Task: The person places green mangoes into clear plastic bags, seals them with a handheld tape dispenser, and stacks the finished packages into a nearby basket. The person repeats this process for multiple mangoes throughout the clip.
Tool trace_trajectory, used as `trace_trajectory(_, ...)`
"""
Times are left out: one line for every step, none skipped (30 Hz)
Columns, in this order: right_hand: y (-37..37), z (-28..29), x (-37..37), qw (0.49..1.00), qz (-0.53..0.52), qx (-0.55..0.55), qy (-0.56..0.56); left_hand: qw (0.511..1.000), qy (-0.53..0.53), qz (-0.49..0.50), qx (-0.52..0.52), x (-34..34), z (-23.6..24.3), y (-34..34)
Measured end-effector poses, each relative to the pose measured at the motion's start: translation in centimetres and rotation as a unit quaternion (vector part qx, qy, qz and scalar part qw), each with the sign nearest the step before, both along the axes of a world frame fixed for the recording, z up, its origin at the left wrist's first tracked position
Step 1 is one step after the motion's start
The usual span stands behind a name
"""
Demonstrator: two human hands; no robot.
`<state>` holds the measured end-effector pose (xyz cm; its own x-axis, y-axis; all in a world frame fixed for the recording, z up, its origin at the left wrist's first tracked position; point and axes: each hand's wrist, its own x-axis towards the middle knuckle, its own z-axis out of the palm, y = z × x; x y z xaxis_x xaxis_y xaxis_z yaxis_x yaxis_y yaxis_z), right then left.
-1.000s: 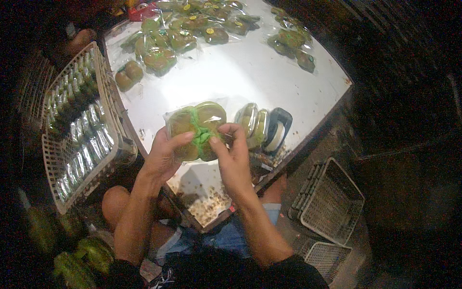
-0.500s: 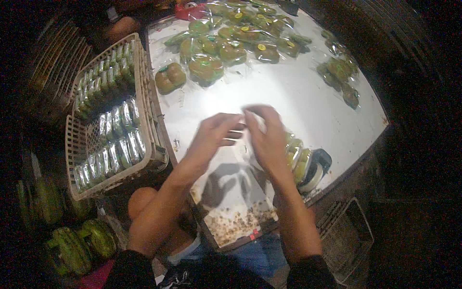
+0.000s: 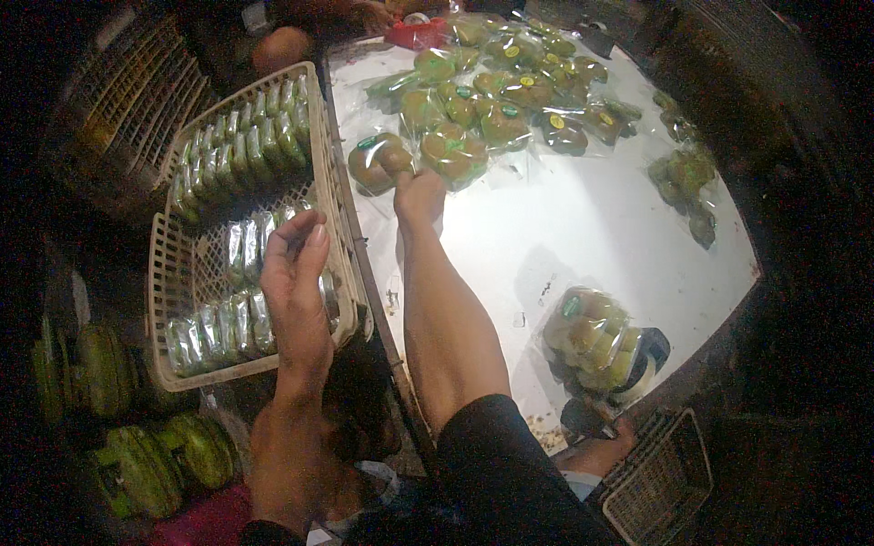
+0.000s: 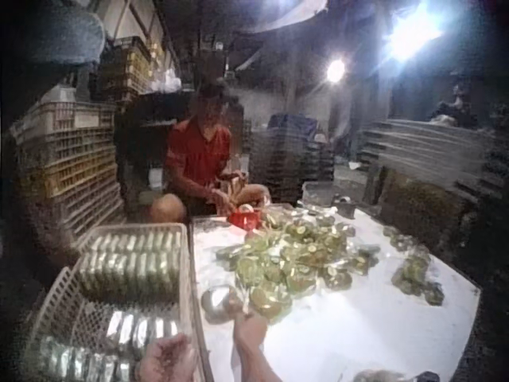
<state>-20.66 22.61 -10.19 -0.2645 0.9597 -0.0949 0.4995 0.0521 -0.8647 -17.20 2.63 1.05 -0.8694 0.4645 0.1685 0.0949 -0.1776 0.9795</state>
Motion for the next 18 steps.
trace_trajectory(0.0,1.3,0.8,0.993,0.037,0.098,0.060,1.000,0.013,-0.005,0.004,-0.2,-0.1,-0.2)
trace_trajectory(-0.4,2.7,2.0,0.980,0.068,0.161,0.094,0.998,0.052,0.002,-0.041,-0.3,-0.3,-0.4)
trace_trajectory(-1.0,4.3,3.7,0.971,0.100,0.187,0.107,0.992,0.098,0.005,-0.084,-0.5,-0.4,-0.5)
trace_trajectory(-1.8,5.8,6.4,0.945,0.167,0.268,0.084,0.982,0.154,0.017,-0.105,-0.5,-0.6,-0.5)
trace_trajectory(-2.8,7.4,9.9,0.921,0.231,0.312,0.038,0.959,0.226,0.005,-0.173,-0.4,-0.8,-0.5)
trace_trajectory(-3.9,8.9,13.1,0.900,0.289,0.324,0.045,0.925,0.309,0.003,-0.219,-0.2,-0.9,-0.4)
trace_trajectory(-5.0,10.2,16.1,0.864,0.350,0.356,0.070,0.882,0.390,0.002,-0.263,0.3,-0.9,-0.3)
trace_trajectory(-6.2,11.3,18.6,0.851,0.361,0.381,0.038,0.891,0.323,-0.090,-0.306,0.9,-1.0,-0.1)
trace_trajectory(-7.5,12.0,20.8,0.824,0.372,0.426,0.024,0.917,0.214,-0.174,-0.288,1.8,-1.0,0.0)
trace_trajectory(-8.9,12.6,22.8,0.840,0.288,0.461,-0.004,0.927,0.093,-0.290,-0.221,2.6,-0.9,0.2)
trace_trajectory(-10.4,12.9,24.5,0.856,0.203,0.473,-0.047,0.901,-0.058,-0.393,-0.173,3.6,-1.0,0.3)
trace_trajectory(-11.9,12.9,25.5,0.901,0.092,0.422,0.029,0.903,-0.051,-0.399,-0.150,4.8,-1.1,0.3)
trace_trajectory(-13.0,12.7,26.0,0.933,0.047,0.339,0.108,0.911,-0.047,-0.392,-0.121,6.2,-1.3,0.1)
trace_trajectory(-14.4,12.4,26.9,0.971,0.055,0.143,0.185,0.916,-0.024,-0.397,-0.060,7.5,-1.4,-0.2)
trace_trajectory(-15.6,12.1,27.5,0.960,0.014,-0.087,0.267,0.933,-0.038,-0.349,-0.074,8.4,-1.7,-0.4)
trace_trajectory(-16.5,11.8,28.3,0.957,0.042,-0.077,0.278,0.948,-0.029,-0.312,-0.051,9.4,-1.9,-0.5)
trace_trajectory(-17.3,11.3,28.7,0.952,0.055,-0.052,0.297,0.963,-0.011,-0.269,-0.014,10.2,-2.1,-0.6)
trace_trajectory(-17.6,11.2,29.5,0.963,0.066,0.016,0.260,0.979,-0.016,-0.201,-0.013,11.4,-2.2,-0.8)
